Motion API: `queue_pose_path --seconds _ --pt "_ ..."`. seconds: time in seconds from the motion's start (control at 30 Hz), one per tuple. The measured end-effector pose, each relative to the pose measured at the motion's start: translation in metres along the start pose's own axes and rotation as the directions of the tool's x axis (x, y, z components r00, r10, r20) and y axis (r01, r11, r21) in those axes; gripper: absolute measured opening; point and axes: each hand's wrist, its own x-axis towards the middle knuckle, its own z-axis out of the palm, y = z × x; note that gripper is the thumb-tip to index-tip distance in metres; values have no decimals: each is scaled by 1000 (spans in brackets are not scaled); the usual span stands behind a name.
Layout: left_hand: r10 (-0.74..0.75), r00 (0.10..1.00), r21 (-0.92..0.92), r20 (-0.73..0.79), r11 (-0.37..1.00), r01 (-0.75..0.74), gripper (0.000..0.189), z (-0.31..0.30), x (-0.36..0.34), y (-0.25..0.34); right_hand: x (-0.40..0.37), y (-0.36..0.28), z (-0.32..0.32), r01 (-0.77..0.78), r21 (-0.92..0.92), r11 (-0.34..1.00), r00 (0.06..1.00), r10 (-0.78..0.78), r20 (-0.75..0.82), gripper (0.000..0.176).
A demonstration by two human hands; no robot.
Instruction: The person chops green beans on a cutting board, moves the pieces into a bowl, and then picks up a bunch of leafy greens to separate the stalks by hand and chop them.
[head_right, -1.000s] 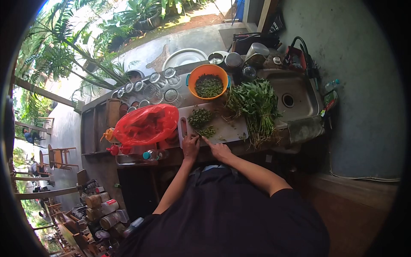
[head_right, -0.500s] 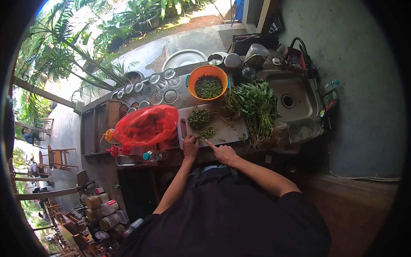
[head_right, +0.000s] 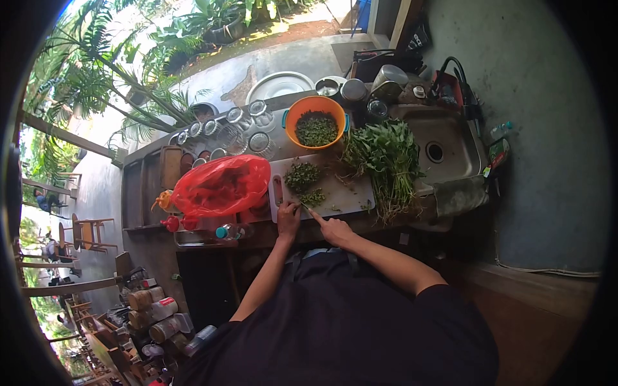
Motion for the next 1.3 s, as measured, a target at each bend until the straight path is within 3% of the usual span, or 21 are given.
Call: queue_pose_path --seconds 0.3,0.43,0.77,1.3 --pt "53 998 18 -34 998 -53 11 -3 -2 7 25 2 19 33 -96 995 983 -50 -178 84" --pt "104 994 117 -26 988 -101 11 -12 -3 17 20 3 16 38 -93 995 987 -52 -152 86" --pt "49 999 96 -3 994 -49 12 -9 0 3 -8 23 1 67 -126 990 997 -72 -37 82" --pt "16 1000 86 -2 996 -16 10 -7 0 8 -4 -6 -11 16 -60 998 999 -19 -42 72"
